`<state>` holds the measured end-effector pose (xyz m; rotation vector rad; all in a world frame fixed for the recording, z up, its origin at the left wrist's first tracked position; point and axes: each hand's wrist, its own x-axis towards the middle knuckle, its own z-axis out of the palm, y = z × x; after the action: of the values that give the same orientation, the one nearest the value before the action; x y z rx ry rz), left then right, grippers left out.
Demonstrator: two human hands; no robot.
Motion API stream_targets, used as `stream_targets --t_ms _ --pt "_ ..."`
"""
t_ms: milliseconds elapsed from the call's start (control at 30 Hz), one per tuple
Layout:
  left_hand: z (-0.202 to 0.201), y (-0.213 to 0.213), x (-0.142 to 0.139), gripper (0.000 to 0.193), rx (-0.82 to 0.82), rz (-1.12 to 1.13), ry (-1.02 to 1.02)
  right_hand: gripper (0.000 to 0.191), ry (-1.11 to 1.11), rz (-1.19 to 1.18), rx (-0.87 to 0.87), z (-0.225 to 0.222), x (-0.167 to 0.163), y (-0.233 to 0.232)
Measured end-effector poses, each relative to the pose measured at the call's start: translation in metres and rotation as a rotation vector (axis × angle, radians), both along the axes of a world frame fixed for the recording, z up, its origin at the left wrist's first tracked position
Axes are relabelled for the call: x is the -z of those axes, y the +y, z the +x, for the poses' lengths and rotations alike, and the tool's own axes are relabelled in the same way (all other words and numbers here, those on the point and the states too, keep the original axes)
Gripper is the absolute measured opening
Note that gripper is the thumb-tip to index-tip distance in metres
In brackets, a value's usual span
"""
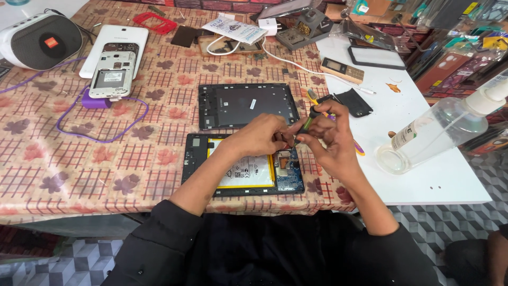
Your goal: The person disassembles a tablet and a smartphone on a cluttered workbench. They use a screwdriver to remove screws and a toothbrush to clean the internal circuit boards. The person handles the tablet screen, battery, and phone components, placing them on the table.
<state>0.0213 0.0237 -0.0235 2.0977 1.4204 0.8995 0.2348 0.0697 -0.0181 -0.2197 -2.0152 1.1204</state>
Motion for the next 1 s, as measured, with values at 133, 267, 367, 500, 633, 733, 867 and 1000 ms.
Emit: stream_targets --t_ms 133,267,367,500,633,733,867,1000 --pt "-0.001 0.002 0.002 0.012 -0.035 0.004 0.027 0.073 -0.106 0.209 0.372 -0.004 0.001 0.001" --pt "0.001 -0.003 -0.003 0.013 0.038 0.03 -0.022 0.056 0.003 -0.014 0.025 0.004 -0.007 0.005" --pt "-0.001 -0.01 -0.016 0.017 0.001 0.131 -0.031 0.058 -0.004 0.033 0.09 0.007 -0.01 0.007" --pt "-0.028 -0.018 -0.044 0.019 -0.159 0.284 -0.061 0.066 0.027 0.183 0.217 0.002 -0.006 0.004" --pt "-0.065 -0.024 -0.067 0.036 -0.417 0.281 0.211 0.058 0.001 -0.093 0.02 0.004 -0.008 0.005" --pt "-0.081 -0.029 -0.071 0.068 -0.592 0.174 0.396 0.066 -0.02 0.149 0.218 0.002 -0.008 0.005" --pt "-0.085 -0.03 -0.073 0.127 -0.569 -0.122 0.512 0.059 -0.027 -0.083 -0.018 0.006 -0.009 0.008" --pt "-0.087 -0.033 -0.075 0.148 -0.562 -0.249 0.403 0.07 0.005 0.107 0.191 0.007 -0.006 0.011"
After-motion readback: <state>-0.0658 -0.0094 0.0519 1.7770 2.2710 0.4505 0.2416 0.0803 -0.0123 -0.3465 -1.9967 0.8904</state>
